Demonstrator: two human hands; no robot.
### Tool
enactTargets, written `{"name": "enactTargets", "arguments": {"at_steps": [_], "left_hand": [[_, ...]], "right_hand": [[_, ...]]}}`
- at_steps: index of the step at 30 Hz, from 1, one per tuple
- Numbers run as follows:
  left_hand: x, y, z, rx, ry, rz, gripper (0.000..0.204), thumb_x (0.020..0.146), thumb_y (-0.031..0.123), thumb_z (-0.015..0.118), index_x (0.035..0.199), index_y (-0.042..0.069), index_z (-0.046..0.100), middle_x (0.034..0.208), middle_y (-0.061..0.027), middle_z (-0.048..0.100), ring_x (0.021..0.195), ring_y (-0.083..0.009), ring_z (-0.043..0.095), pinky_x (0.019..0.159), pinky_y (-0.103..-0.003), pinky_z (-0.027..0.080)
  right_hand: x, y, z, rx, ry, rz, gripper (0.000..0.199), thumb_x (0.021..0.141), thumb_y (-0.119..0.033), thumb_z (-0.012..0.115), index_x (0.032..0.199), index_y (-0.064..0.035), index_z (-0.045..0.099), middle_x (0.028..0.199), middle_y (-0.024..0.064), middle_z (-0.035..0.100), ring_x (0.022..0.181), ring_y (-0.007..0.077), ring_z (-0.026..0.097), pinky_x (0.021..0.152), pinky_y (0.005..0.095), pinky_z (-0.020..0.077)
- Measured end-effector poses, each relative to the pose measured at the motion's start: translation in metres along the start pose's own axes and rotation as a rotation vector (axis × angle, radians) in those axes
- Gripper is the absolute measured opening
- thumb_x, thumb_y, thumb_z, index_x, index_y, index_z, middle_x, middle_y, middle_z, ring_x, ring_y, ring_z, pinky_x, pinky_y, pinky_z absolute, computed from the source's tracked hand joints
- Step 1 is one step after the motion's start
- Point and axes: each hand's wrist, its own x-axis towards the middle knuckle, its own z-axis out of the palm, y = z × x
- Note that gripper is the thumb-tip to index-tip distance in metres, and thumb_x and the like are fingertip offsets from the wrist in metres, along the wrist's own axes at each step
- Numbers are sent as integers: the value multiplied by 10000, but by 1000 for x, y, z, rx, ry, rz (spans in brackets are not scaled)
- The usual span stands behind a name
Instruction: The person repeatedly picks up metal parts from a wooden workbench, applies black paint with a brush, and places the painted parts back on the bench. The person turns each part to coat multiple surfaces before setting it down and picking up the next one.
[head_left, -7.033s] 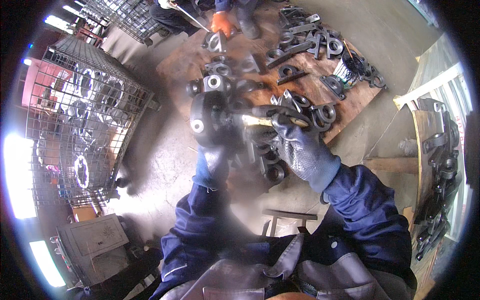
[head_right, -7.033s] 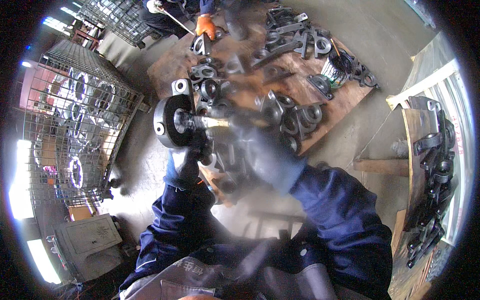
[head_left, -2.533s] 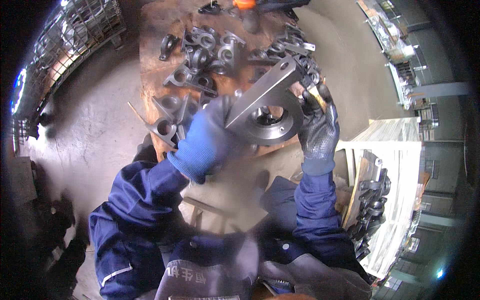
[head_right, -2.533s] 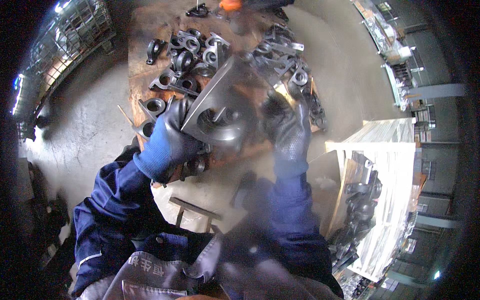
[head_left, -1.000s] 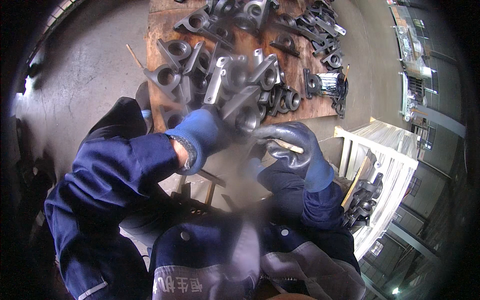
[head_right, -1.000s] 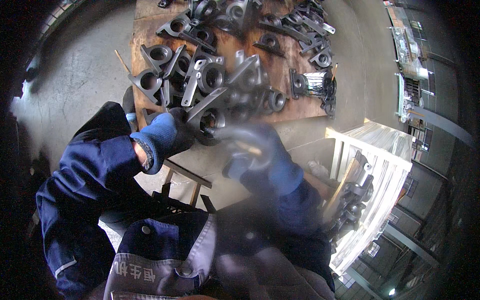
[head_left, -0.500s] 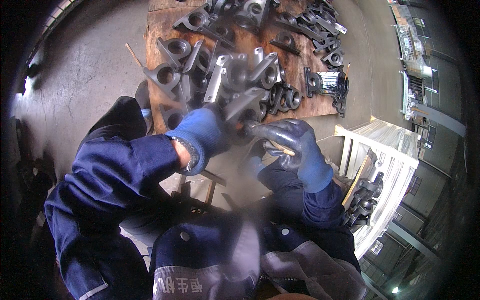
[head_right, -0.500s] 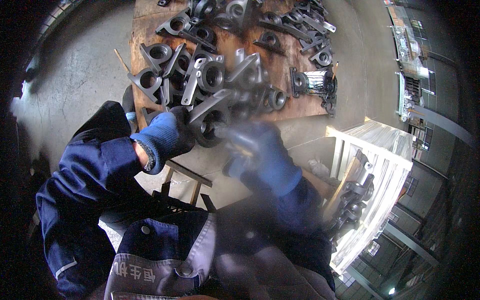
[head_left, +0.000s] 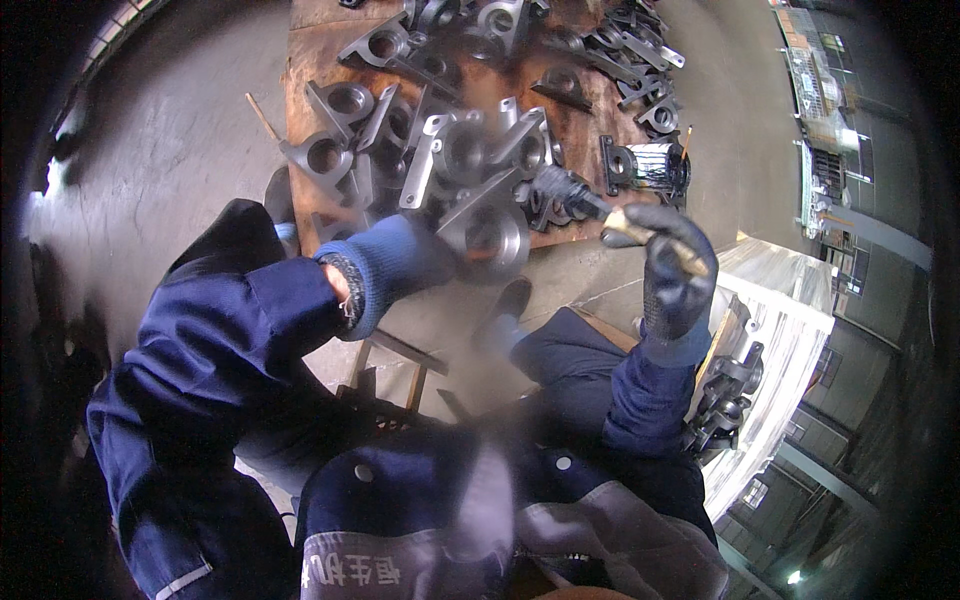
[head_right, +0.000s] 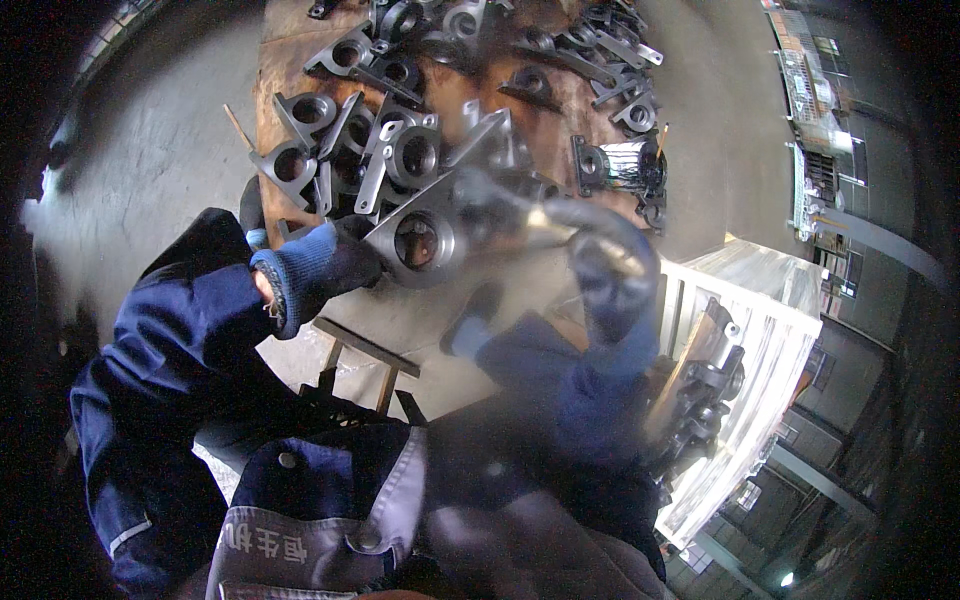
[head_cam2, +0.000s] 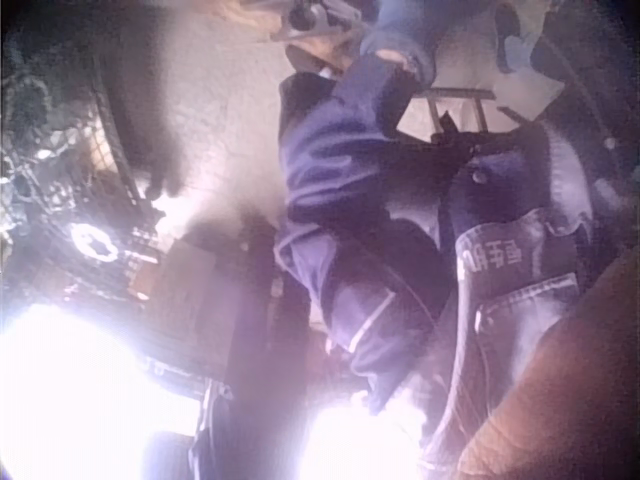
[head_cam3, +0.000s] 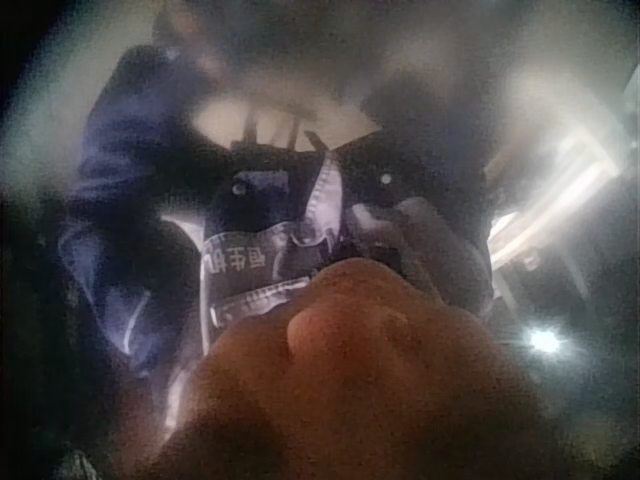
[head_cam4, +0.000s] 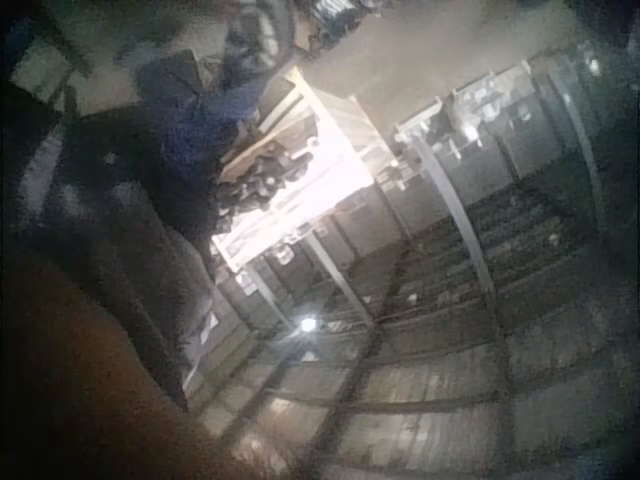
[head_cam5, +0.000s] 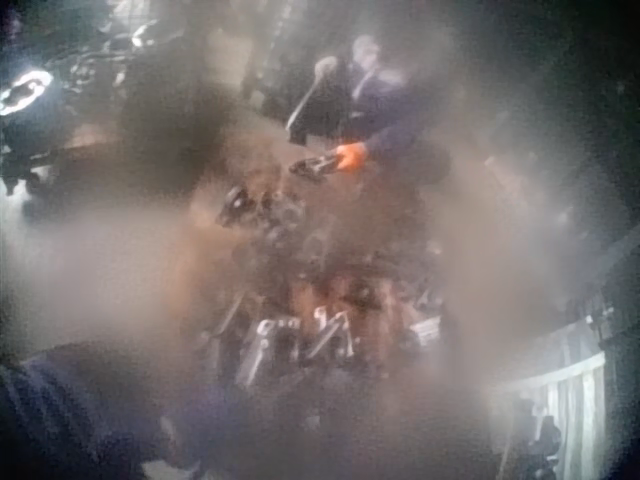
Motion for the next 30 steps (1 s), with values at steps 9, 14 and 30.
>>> {"name": "enactTargets", "arguments": {"at_steps": [9,14,30], "left_hand": [[7,26,-4,-810,-308,-353,187,912,204,554,917,82,695,750,-65,640,646,-207,630,527,-304,486],[12,33,0,-1085,-366,-550,200,940,221,548,926,76,685,687,-36,608,569,-155,594,462,-267,452],[62,10,47,-34,-218,-255,111,841,129,611,899,109,704,780,-76,690,667,-225,666,534,-350,493]], "right_hand": [[-4,45,-28,769,482,265,399,1009,-250,478,1291,29,523,1042,172,660,896,230,674,858,399,574],[-15,55,-41,1120,500,328,379,1013,-246,461,1294,-5,540,1001,171,696,910,279,690,896,452,556],[-24,102,-64,829,726,210,404,959,-328,576,1203,-8,598,1108,159,657,985,245,653,842,370,568]]}}
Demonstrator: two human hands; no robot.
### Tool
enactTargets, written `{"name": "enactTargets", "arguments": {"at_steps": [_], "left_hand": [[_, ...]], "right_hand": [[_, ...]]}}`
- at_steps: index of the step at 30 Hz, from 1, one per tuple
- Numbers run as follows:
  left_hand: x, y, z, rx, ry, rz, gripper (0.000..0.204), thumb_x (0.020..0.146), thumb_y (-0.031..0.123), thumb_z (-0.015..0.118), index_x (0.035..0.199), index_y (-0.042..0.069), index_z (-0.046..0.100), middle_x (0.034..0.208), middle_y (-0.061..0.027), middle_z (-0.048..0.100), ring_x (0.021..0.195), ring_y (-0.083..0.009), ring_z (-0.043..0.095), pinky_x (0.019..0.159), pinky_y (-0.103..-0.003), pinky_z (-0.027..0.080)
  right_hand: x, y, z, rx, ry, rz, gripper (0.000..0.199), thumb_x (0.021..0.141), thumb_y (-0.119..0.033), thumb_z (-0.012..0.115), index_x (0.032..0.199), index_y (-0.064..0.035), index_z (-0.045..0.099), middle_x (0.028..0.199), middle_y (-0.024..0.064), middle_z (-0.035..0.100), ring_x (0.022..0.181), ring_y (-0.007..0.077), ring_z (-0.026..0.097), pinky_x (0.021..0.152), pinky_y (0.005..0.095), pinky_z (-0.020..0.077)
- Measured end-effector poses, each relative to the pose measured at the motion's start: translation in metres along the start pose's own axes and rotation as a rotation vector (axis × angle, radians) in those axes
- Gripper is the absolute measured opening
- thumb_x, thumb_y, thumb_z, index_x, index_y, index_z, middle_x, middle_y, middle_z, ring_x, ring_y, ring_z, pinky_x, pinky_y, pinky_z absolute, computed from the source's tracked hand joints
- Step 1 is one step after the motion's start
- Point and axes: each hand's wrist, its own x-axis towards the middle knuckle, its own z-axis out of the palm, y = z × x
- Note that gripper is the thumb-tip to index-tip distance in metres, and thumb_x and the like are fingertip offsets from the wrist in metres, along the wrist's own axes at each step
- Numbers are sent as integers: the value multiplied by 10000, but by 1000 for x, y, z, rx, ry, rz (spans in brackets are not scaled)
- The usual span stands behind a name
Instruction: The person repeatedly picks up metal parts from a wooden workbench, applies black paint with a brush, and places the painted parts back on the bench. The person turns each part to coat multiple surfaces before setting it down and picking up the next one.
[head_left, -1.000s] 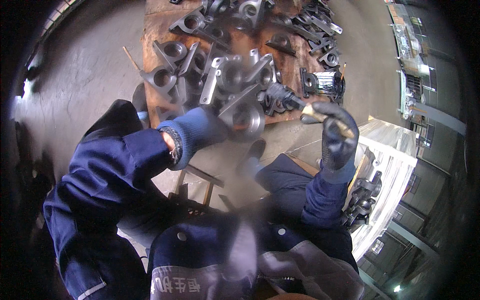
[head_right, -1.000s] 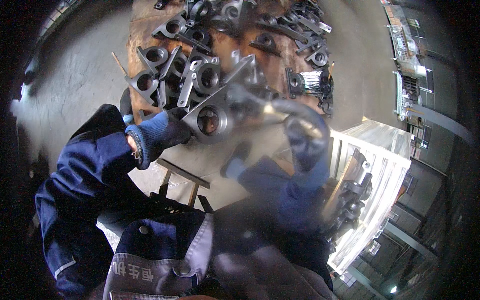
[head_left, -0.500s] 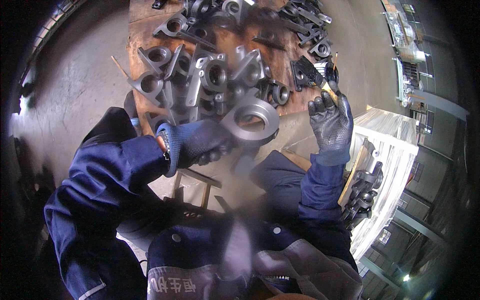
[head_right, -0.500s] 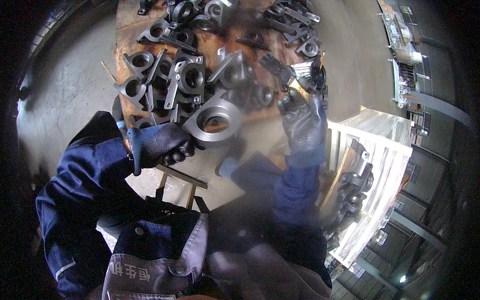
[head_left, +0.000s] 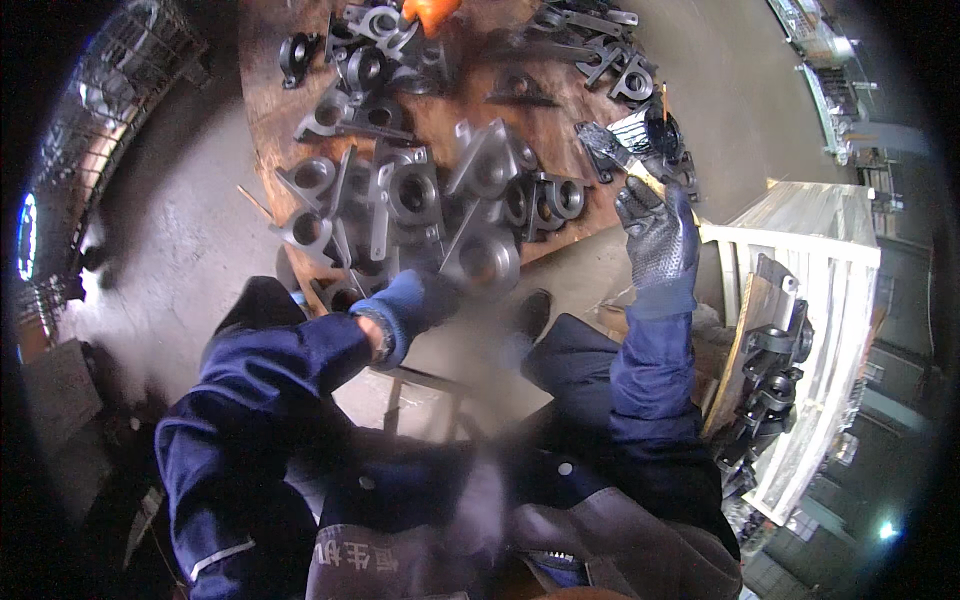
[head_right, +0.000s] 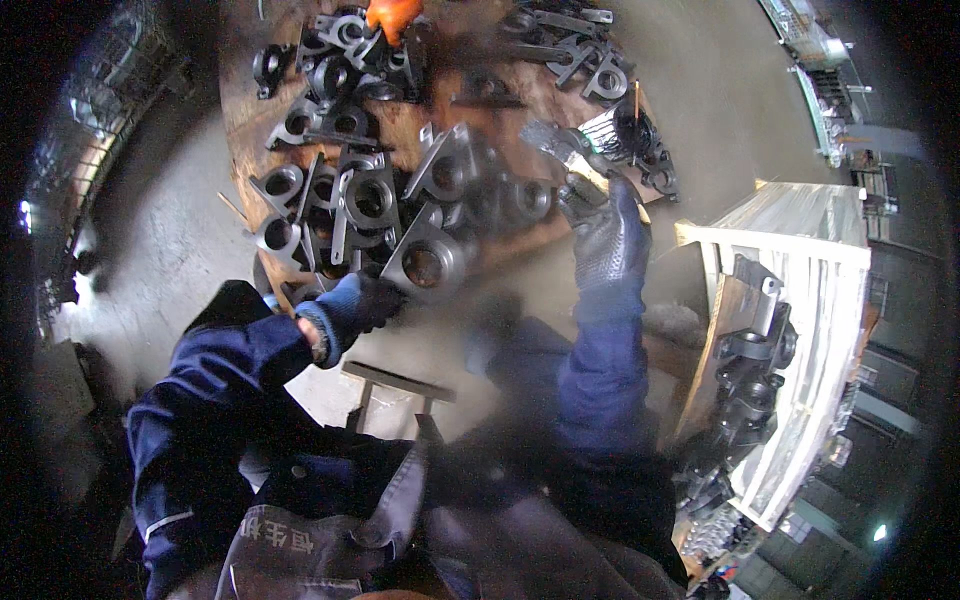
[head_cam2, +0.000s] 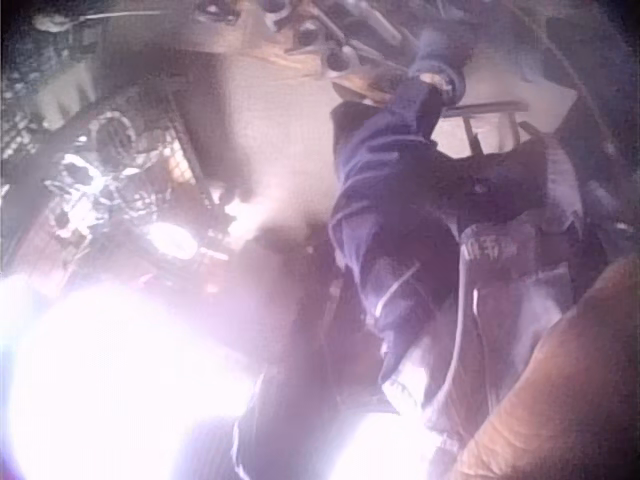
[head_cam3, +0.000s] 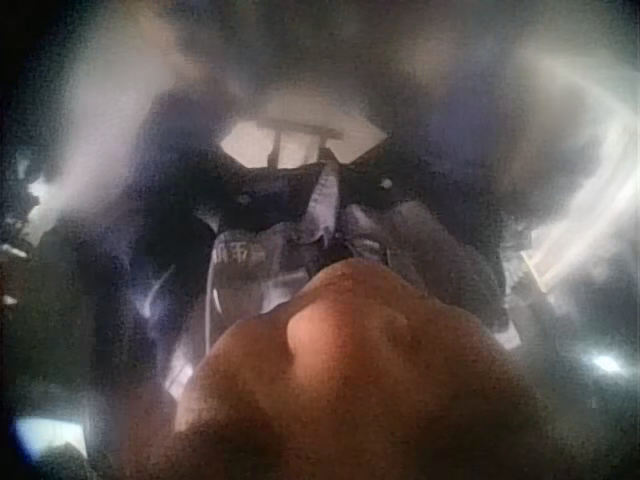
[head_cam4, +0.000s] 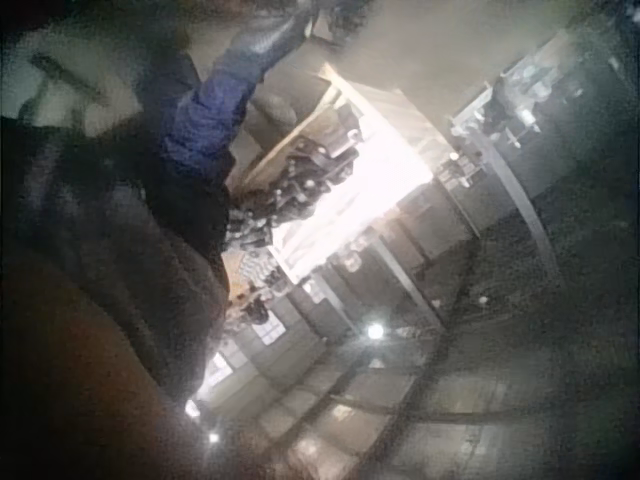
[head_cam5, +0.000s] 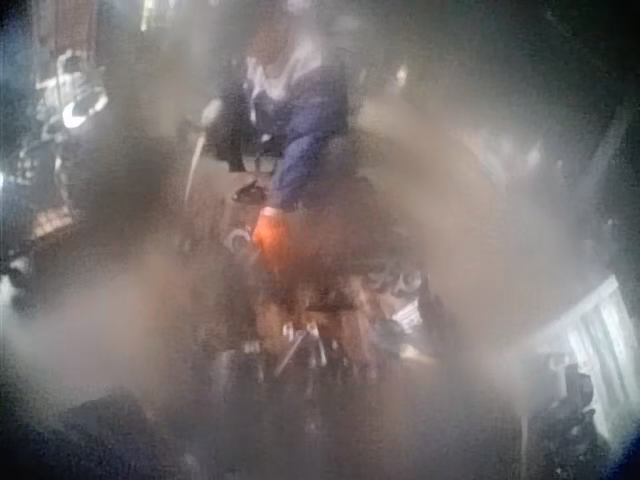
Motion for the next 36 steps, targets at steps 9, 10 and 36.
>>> {"name": "enactTargets", "arguments": {"at_steps": [9,10,36], "left_hand": [[111,10,-30,397,195,143,171,852,193,612,955,101,712,872,-96,701,762,-253,663,610,-371,508],[126,17,-37,406,197,88,177,853,201,610,958,103,713,882,-99,702,777,-259,665,622,-376,510],[292,-21,-145,698,427,-267,522,751,471,704,1106,94,638,1080,-188,677,1028,-358,647,858,-452,514]], "right_hand": [[0,-9,8,-112,177,-208,407,952,-317,602,1178,21,602,1119,148,651,972,236,659,859,350,559],[1,-11,8,-109,212,-218,406,953,-316,602,1175,23,604,1115,146,652,967,236,660,859,350,559],[-8,-31,12,-134,402,-215,447,979,-324,552,1220,52,567,1113,158,637,935,226,660,828,341,556]]}}
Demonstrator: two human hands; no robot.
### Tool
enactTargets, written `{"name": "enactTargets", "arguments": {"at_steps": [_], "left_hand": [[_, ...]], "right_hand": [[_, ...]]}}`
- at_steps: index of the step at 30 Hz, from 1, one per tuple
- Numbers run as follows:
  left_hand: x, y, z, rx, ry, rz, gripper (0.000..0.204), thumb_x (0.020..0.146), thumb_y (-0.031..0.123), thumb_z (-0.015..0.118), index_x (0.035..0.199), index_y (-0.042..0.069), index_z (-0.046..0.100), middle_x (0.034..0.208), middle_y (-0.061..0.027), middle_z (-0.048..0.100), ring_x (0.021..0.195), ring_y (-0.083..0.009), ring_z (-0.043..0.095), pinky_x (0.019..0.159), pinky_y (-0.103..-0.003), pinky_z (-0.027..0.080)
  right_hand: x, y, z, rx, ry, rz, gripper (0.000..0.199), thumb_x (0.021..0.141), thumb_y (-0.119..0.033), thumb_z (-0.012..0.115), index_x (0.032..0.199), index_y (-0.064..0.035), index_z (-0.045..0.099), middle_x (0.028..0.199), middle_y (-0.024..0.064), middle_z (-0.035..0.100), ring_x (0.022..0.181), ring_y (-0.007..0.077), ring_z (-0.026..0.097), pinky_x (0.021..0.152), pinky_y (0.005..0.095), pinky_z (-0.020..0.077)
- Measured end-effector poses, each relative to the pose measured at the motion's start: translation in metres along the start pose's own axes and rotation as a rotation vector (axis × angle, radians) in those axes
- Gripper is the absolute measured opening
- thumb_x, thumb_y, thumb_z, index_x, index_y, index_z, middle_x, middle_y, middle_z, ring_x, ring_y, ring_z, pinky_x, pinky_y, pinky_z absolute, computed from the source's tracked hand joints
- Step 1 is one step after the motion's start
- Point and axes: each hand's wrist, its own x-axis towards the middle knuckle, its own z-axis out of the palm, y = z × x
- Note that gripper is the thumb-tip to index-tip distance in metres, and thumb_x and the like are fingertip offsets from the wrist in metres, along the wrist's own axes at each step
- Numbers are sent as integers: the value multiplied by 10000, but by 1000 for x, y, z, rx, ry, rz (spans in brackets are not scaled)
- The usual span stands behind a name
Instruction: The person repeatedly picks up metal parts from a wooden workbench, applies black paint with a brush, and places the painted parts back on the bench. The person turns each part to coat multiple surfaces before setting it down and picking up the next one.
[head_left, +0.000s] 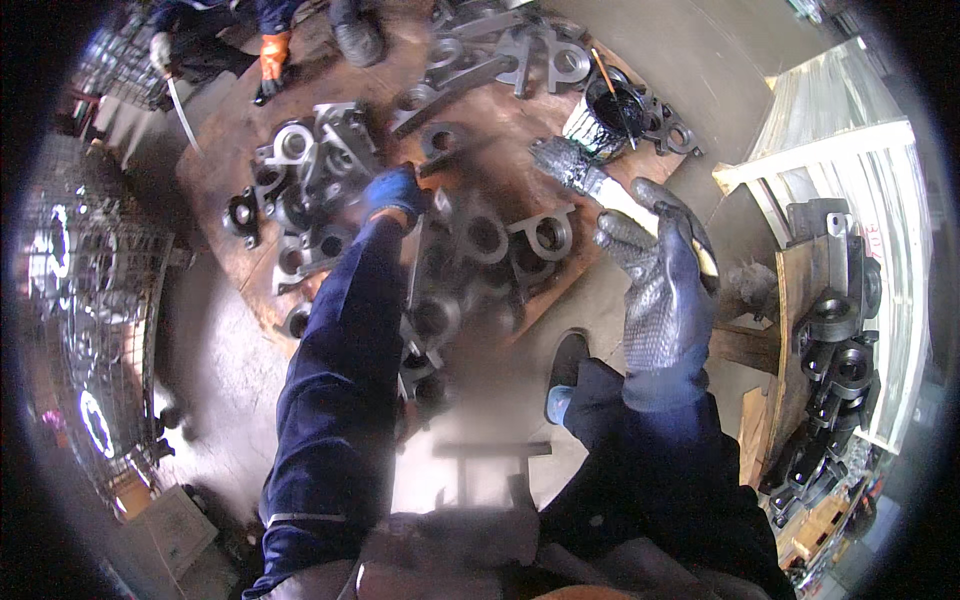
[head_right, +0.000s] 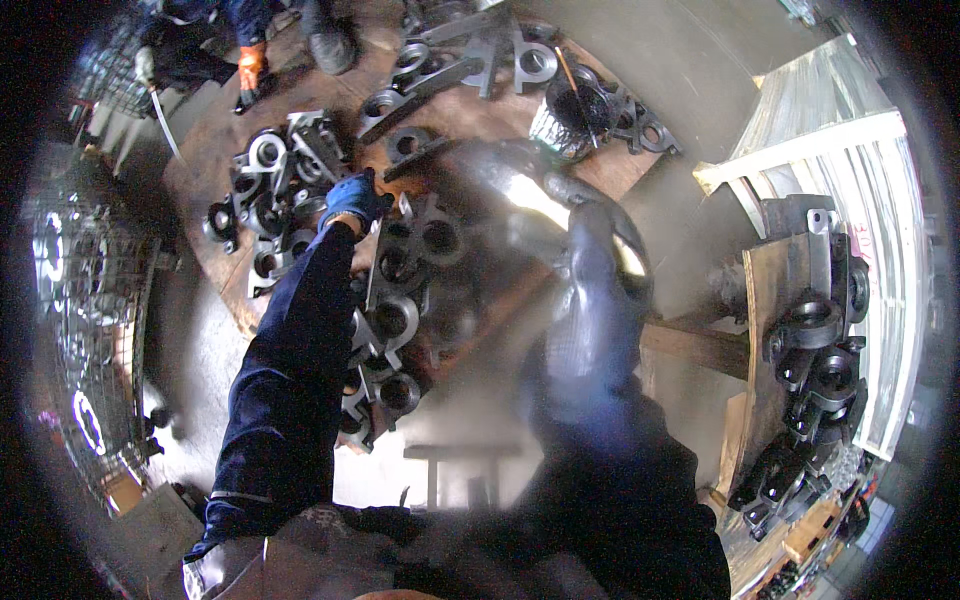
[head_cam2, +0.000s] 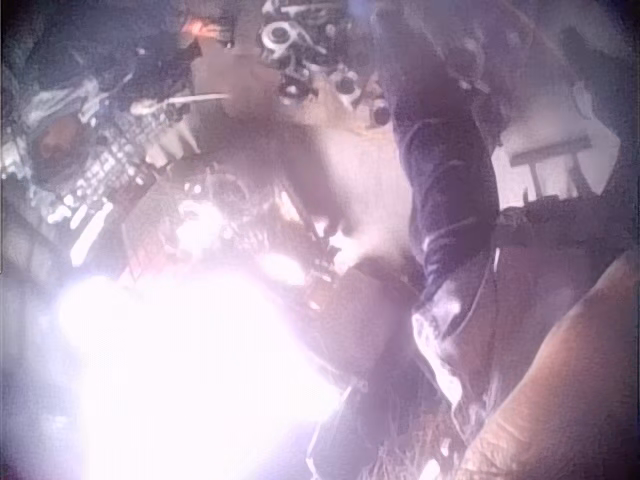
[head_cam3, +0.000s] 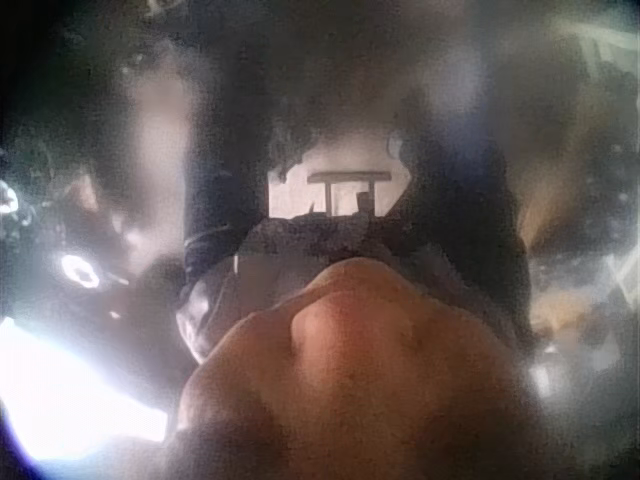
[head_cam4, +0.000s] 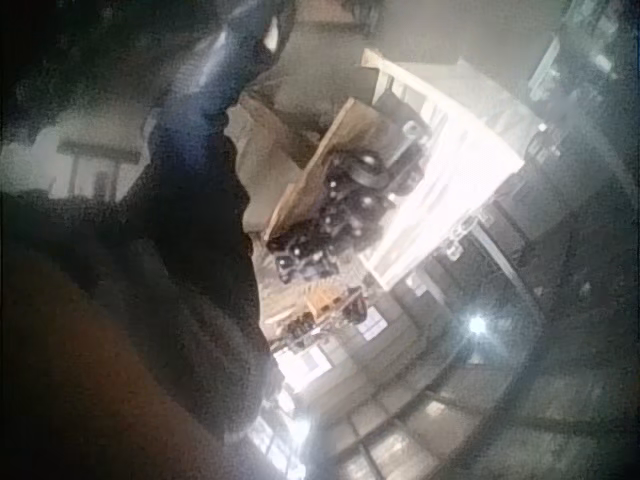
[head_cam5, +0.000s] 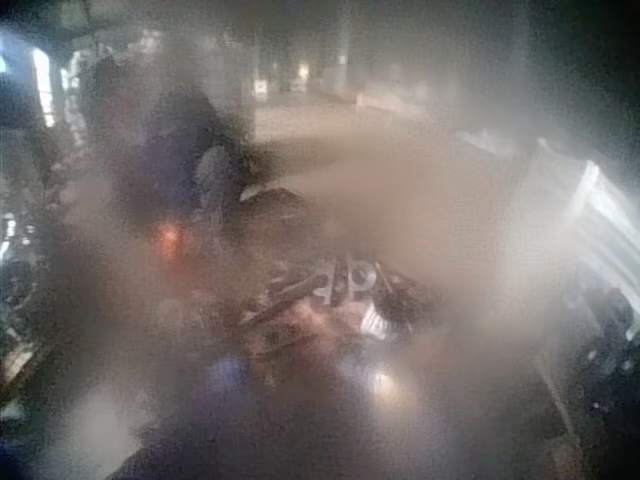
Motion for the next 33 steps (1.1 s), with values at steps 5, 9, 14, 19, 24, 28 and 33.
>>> {"name": "enactTargets", "arguments": {"at_steps": [5,9,14,19,24,28,33], "left_hand": [[53,9,24,17,-105,-35,415,799,370,658,1120,108,673,1110,-139,686,1039,-347,649,863,-440,524],[69,9,32,66,-47,61,328,874,269,572,1142,112,678,1110,-149,683,1031,-344,656,855,-434,529],[64,2,16,-264,-146,188,277,834,249,639,1078,137,706,1042,-160,690,944,-344,669,782,-438,532],[-41,-1,-31,-192,23,643,190,780,258,675,912,123,700,840,-105,689,768,-315,674,627,-401,538],[-201,31,-78,-1035,44,407,331,816,57,667,1144,27,644,961,-70,688,863,-148,629,763,-307,522],[-279,58,-109,-1401,-143,402,328,926,223,551,1205,51,565,1015,-76,622,820,-209,611,694,-351,519],[-330,51,-137,-1495,-88,452,294,972,287,493,1189,94,542,955,-63,593,827,-220,598,691,-379,509]], "right_hand": [[12,11,3,-44,39,36,404,995,-296,511,1209,40,577,1144,147,619,929,232,655,842,366,545],[21,17,4,-11,54,131,459,991,-323,521,1275,38,528,1195,158,594,995,254,638,889,388,526],[26,26,5,191,-54,189,607,965,-409,554,1413,-30,399,1331,240,510,1215,323,527,1037,443,421],[36,36,1,306,14,311,639,949,-489,550,1459,-155,358,1453,183,436,1357,343,390,1104,541,294],[24,34,25,345,-18,417,585,946,-491,544,1411,-160,419,1411,93,509,1329,316,438,1068,528,344],[10,25,42,679,80,313,376,964,-316,542,1263,-90,570,1005,113,659,824,241,612,723,380,520],[-22,3,59,789,-88,304,292,957,-266,551,1157,-86,667,699,30,534,650,192,524,631,372,499]]}}
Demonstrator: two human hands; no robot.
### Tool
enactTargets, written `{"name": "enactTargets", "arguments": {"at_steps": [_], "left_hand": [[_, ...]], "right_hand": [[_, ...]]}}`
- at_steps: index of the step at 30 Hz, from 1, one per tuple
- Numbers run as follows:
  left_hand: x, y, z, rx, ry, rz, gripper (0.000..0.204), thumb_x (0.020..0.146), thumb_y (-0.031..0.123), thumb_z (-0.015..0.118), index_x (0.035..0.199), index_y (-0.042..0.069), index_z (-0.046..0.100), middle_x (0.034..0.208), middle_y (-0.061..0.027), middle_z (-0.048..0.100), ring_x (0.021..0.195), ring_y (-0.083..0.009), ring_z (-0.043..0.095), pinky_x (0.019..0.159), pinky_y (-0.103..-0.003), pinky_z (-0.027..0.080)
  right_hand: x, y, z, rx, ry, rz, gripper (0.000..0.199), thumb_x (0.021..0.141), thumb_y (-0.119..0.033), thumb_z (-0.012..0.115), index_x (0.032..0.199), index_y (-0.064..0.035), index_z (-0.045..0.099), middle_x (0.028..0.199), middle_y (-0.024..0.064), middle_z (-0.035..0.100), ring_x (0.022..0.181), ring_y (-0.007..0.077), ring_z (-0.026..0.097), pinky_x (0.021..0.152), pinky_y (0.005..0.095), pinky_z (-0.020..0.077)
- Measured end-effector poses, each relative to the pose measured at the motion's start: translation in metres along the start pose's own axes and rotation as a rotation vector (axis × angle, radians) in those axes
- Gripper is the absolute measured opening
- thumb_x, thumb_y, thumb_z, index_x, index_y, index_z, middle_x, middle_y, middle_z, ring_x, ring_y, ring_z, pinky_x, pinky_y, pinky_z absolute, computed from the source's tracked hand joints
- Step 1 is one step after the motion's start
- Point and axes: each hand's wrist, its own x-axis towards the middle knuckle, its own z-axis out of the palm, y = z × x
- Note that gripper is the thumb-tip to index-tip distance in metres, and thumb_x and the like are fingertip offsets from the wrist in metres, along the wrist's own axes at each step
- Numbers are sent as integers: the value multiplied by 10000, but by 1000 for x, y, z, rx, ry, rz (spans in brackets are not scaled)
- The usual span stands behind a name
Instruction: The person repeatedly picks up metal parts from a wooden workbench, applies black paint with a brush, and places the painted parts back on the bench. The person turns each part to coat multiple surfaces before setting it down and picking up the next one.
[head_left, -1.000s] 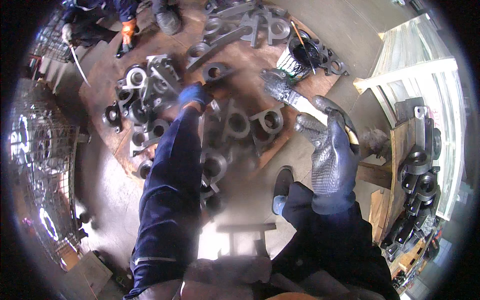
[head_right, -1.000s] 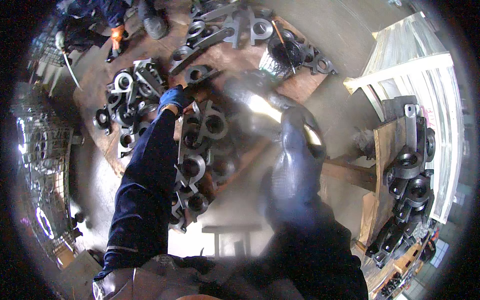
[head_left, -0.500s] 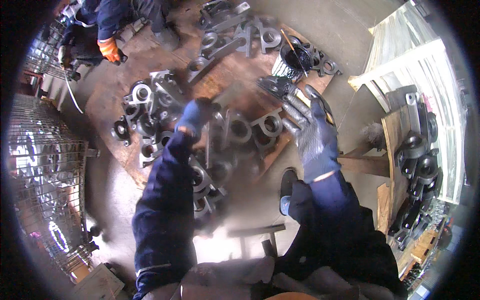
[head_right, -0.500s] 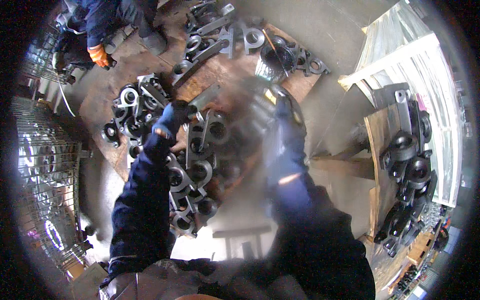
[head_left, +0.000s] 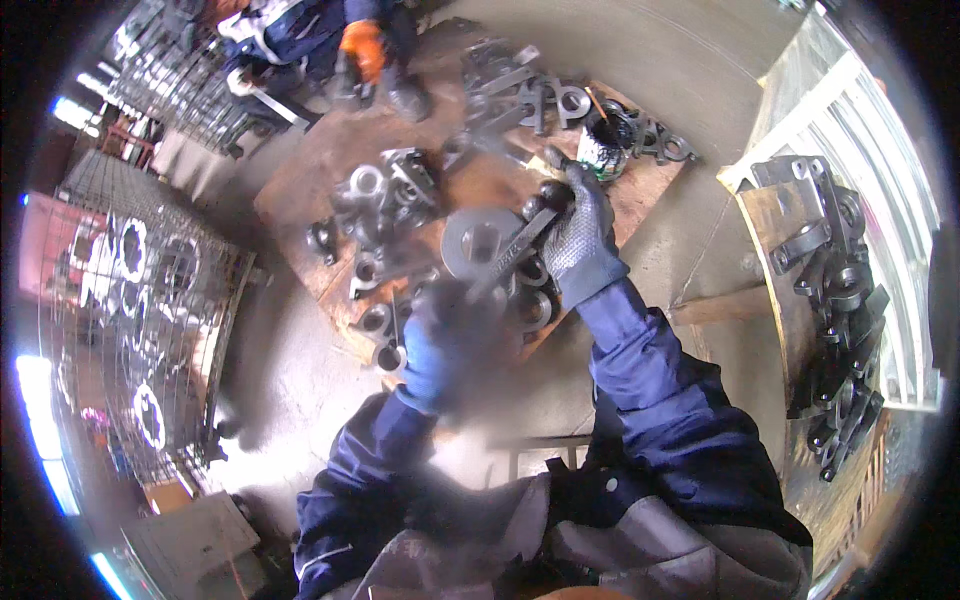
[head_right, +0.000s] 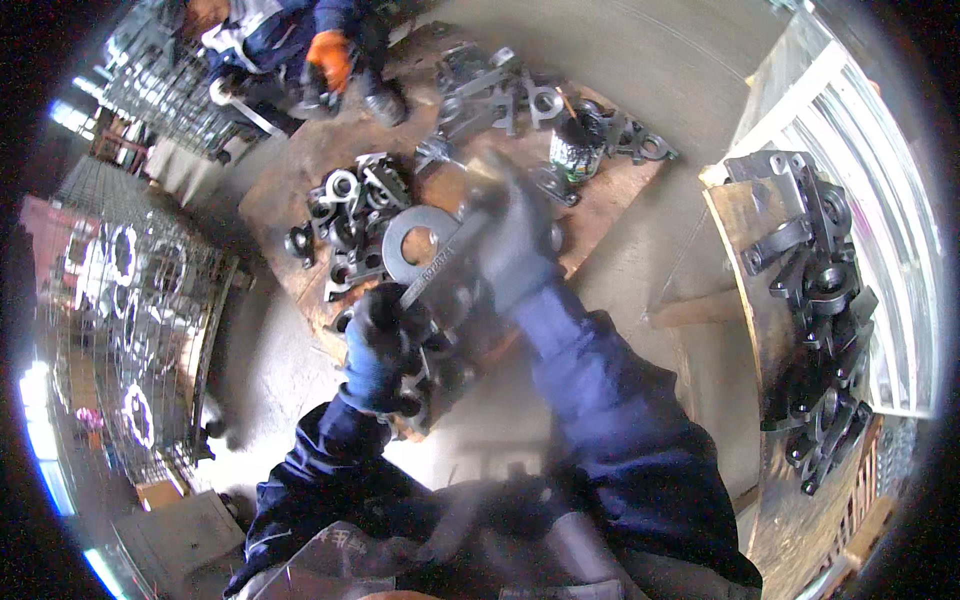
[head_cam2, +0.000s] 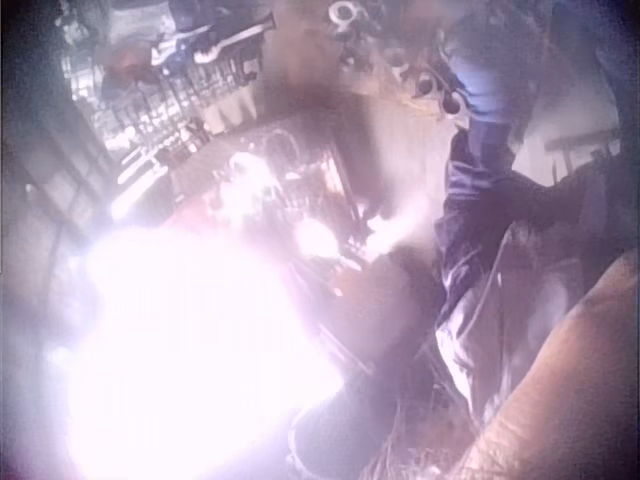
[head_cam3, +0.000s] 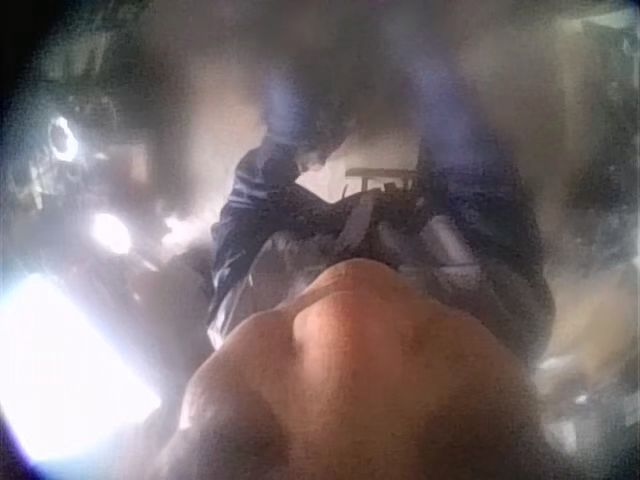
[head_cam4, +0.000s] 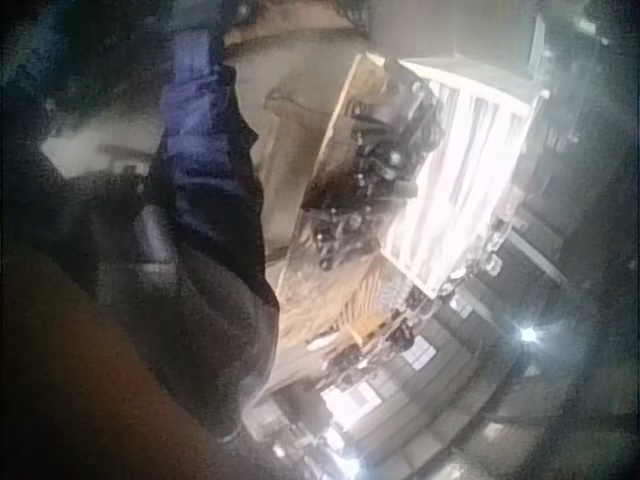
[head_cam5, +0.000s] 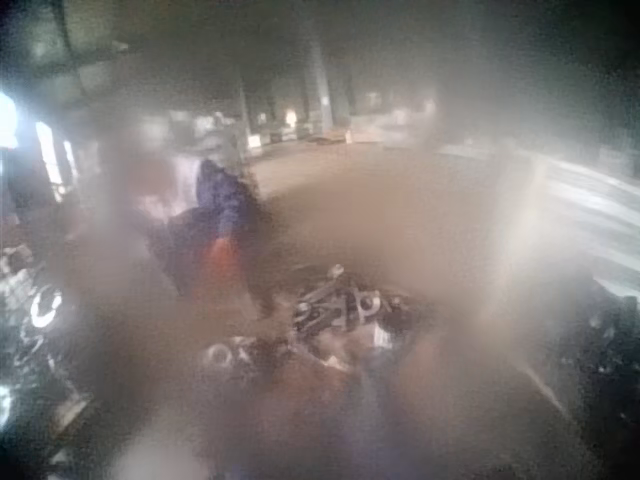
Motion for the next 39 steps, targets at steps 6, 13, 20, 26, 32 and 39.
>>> {"name": "enactTargets", "arguments": {"at_steps": [6,13,20,26,32,39], "left_hand": [[-33,2,-40,-83,-193,-404,319,953,273,558,1186,55,572,941,-44,629,854,-199,601,747,-380,498],[-31,-23,-38,252,52,129,540,803,67,687,1303,8,491,1239,-152,570,1114,-257,568,943,-363,468],[-54,7,-99,-109,298,-101,351,885,94,666,1214,20,569,1042,-47,622,888,-113,597,759,-275,524],[-66,16,-118,59,543,-36,193,900,224,661,1020,79,618,874,13,608,765,-90,569,639,-254,473],[-62,7,-121,151,538,132,195,921,233,656,1034,77,625,857,7,617,704,-77,562,595,-234,457],[-60,6,-117,50,475,187,193,921,218,647,1051,76,633,848,3,620,697,-100,572,596,-240,466]], "right_hand": [[-28,11,32,-37,-151,179,355,974,-278,498,1255,-86,599,615,-40,418,543,138,420,604,345,437],[-28,39,28,-89,-421,272,350,1010,-298,442,1231,-62,576,891,86,577,799,234,570,765,424,509],[-33,23,27,-75,-791,339,413,978,-321,537,1267,-26,548,1087,144,642,979,270,642,924,441,521],[-74,44,36,-864,-936,-149,469,979,-365,549,1195,51,553,1191,153,611,969,245,655,877,375,548],[-90,51,54,-977,-1140,-226,486,962,-399,573,1156,45,607,1129,144,658,990,219,658,907,348,516],[-91,61,53,-956,-1124,-248,423,958,-328,598,1161,43,616,1127,142,668,1037,216,644,925,348,504]]}}
